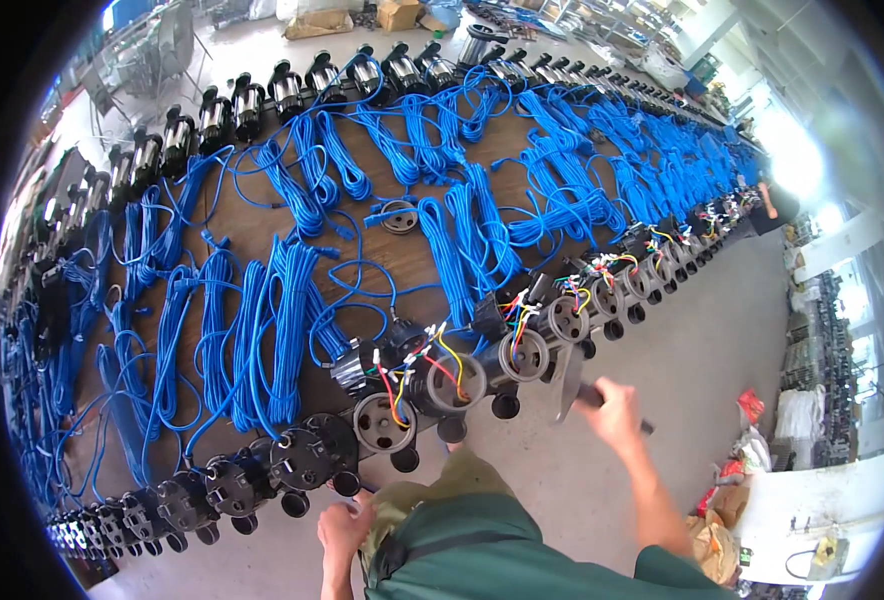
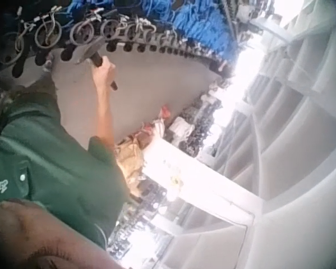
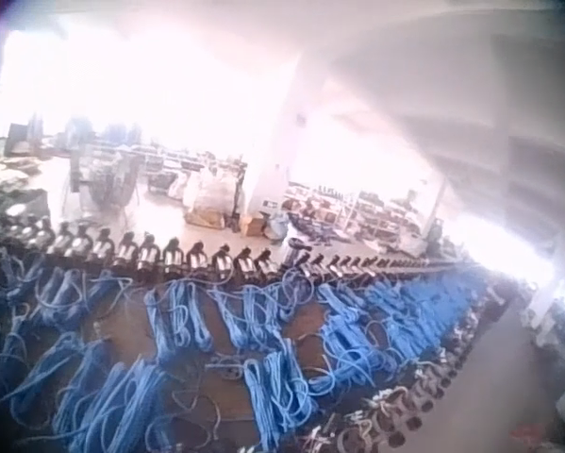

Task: The person hammers components into the base of multiple water pump assemblies lined up on a long table.

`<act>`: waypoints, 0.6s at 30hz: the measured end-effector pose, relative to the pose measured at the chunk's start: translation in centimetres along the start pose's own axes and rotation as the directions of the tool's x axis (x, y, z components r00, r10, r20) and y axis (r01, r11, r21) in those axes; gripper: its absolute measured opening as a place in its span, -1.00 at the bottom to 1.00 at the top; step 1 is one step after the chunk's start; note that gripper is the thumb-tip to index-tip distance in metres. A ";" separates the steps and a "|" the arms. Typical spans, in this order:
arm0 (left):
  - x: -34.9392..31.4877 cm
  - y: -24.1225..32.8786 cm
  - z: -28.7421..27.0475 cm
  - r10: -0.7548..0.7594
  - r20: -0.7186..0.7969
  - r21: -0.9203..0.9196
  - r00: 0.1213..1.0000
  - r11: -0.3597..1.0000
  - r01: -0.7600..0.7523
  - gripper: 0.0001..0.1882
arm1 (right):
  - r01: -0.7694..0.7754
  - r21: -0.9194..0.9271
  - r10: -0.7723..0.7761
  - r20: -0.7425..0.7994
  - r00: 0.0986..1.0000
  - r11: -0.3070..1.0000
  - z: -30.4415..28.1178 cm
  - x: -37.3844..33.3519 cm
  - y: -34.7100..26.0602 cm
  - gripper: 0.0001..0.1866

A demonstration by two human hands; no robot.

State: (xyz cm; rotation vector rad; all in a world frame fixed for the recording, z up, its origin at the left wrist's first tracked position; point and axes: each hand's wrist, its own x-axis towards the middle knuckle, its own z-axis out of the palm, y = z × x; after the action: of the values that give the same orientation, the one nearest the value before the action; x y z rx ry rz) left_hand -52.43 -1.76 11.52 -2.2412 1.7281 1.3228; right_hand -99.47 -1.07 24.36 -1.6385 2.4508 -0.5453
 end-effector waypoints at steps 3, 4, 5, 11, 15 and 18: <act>-3.5 9.8 -3.4 0.249 -0.017 -0.561 0.968 0.799 -0.215 -0.78 | 0.139 -0.115 -0.140 -0.005 0.990 0.984 -0.2 6.7 6.5 -0.52; -3.2 13.8 -4.2 0.321 -0.167 -0.564 0.932 0.744 -0.357 -0.81 | 0.188 -0.131 -0.186 0.026 0.982 0.973 -0.3 9.0 8.1 -0.51; -1.8 18.4 -6.0 0.389 -0.322 -0.462 0.863 0.731 -0.502 -0.82 | 0.220 -0.155 -0.215 0.047 0.975 0.963 -1.1 10.8 9.1 -0.50; 12.3 23.7 -8.3 -0.147 -0.269 0.252 0.952 0.943 0.217 -0.38 | 0.589 0.046 -0.589 0.129 0.798 0.807 -1.3 17.3 11.4 -0.50; 15.2 19.5 -7.0 -0.239 -0.209 -0.014 0.948 0.970 0.241 -0.53 | 0.627 0.030 -0.626 0.089 0.774 0.779 -1.7 16.9 10.5 -0.50; 13.9 18.1 -6.4 -0.074 -0.383 -0.388 0.921 0.918 -0.087 -0.57 | 0.492 0.134 -0.483 -0.095 0.870 0.860 -3.0 14.2 5.6 -0.52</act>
State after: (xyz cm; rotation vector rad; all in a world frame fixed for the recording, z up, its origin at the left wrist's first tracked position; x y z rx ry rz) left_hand -62.69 -22.82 15.27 -2.9048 1.6877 1.4124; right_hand -110.86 -11.48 26.16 -2.2066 1.9481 -0.8321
